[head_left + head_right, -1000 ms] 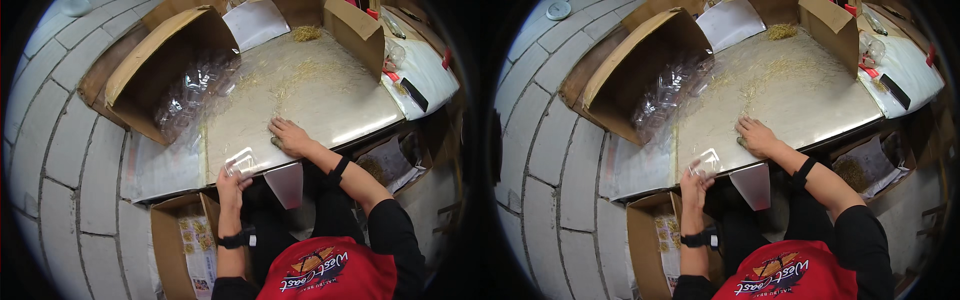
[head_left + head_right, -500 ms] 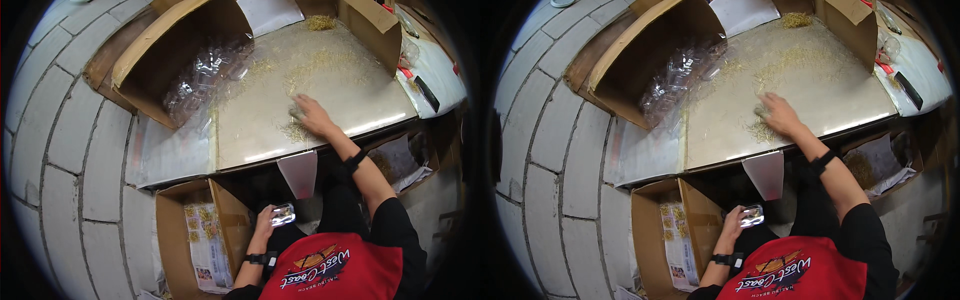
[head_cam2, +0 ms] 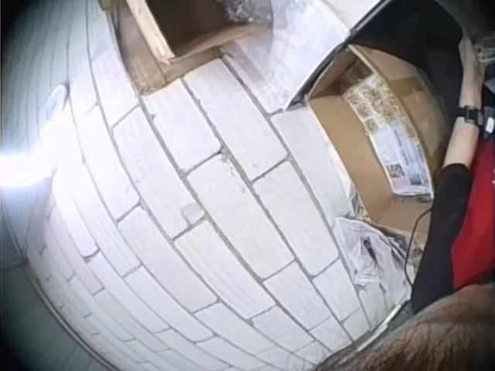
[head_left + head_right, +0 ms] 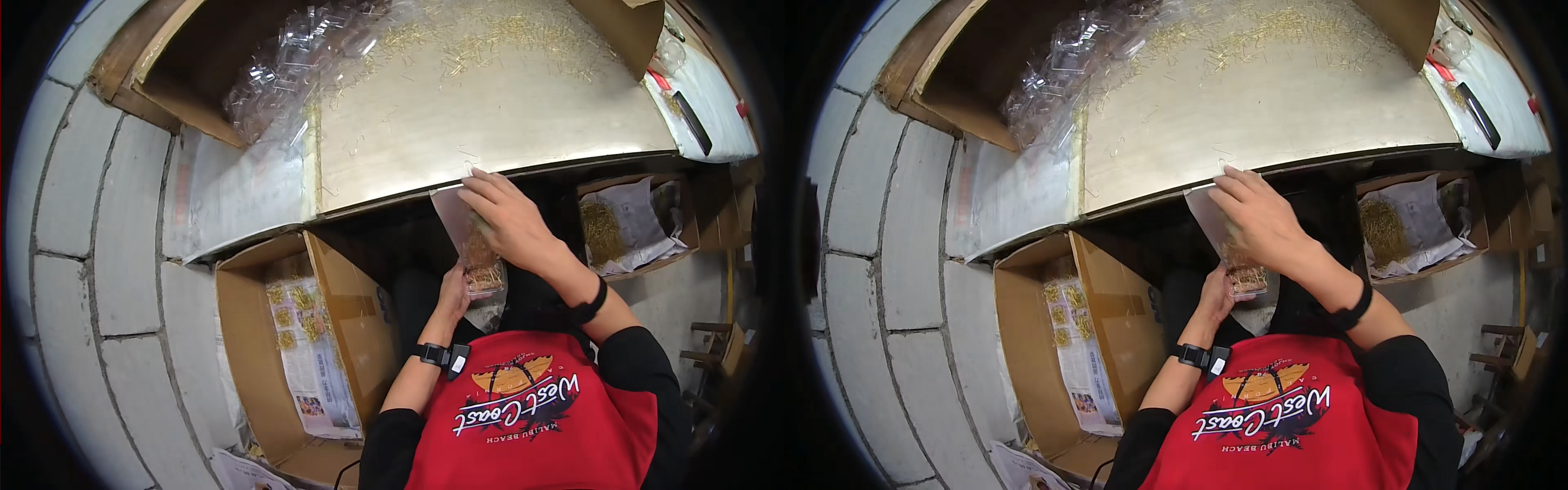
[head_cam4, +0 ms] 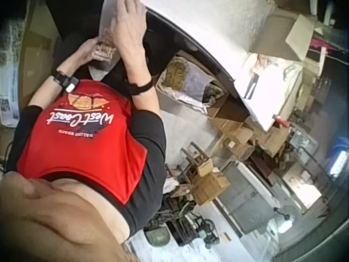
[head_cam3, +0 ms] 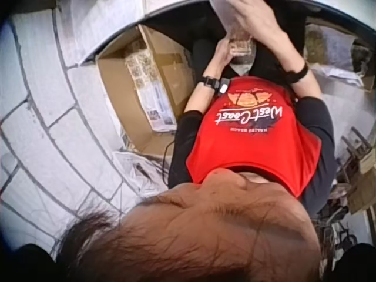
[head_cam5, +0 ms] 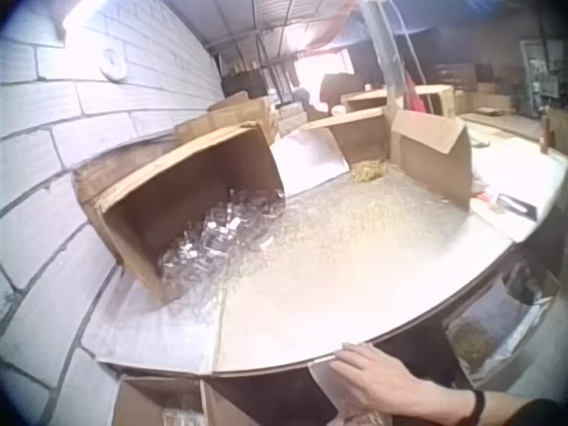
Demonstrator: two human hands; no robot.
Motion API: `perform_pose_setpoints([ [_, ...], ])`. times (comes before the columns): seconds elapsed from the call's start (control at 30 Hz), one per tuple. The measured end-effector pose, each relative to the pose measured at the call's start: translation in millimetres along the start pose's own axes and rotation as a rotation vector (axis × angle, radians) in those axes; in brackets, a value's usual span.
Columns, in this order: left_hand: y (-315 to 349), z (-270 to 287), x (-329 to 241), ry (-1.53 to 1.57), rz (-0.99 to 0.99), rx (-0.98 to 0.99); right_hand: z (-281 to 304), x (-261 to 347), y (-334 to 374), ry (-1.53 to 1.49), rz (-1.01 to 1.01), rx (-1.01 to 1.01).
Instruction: The person scoops loose yellow noodles from a table into small clear plastic containers using a scoop. They then place the filled containers into a cardboard box lined with newspaper. The person repeats this process multiple times, filling several containers and arranging them in the box.
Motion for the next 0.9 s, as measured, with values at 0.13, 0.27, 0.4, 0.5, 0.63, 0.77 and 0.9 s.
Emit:
perform_pose_setpoints([
  [0.13,2.2,3.5,7.6,0.059,-0.062,-0.008,12.2,-9.8,42.5,-0.204,0.002,0.033],
  [0.27,13.6,1.5,4.2,-0.001,-0.058,0.005,2.7,-21.7,77.2,-0.371,-0.155,0.121],
  [0.4,19.2,4.9,10.6,0.081,0.001,-0.027,-7.7,-23.5,92.3,-0.394,-0.145,0.168],
  [0.5,17.3,18.3,13.5,-0.069,-0.055,0.010,1.1,-21.8,74.8,-0.423,-0.053,0.023],
  [0.63,17.5,36.9,17.5,-0.072,-0.082,-0.059,29.4,-41.8,-8.5,-0.351,-0.029,-0.163],
  [0.77,15.0,44.0,12.0,0.074,-0.052,0.059,27.7,-97.6,-117.9,-0.039,-0.293,-0.025],
  [0.9,17.0,32.3,1.7,0.109,-0.077,0.096,1.9,-154.5,-167.2,0.214,-0.219,0.137],
])
Point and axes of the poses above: each hand's wrist, its own y-axis away from the middle knuckle, its own z-axis out of the back of the hand, x = y × z, the point moved 3 cm from there along -y, towards the middle knuckle, and after that the axes turned 1 degree about x, right-handed, at the moved point
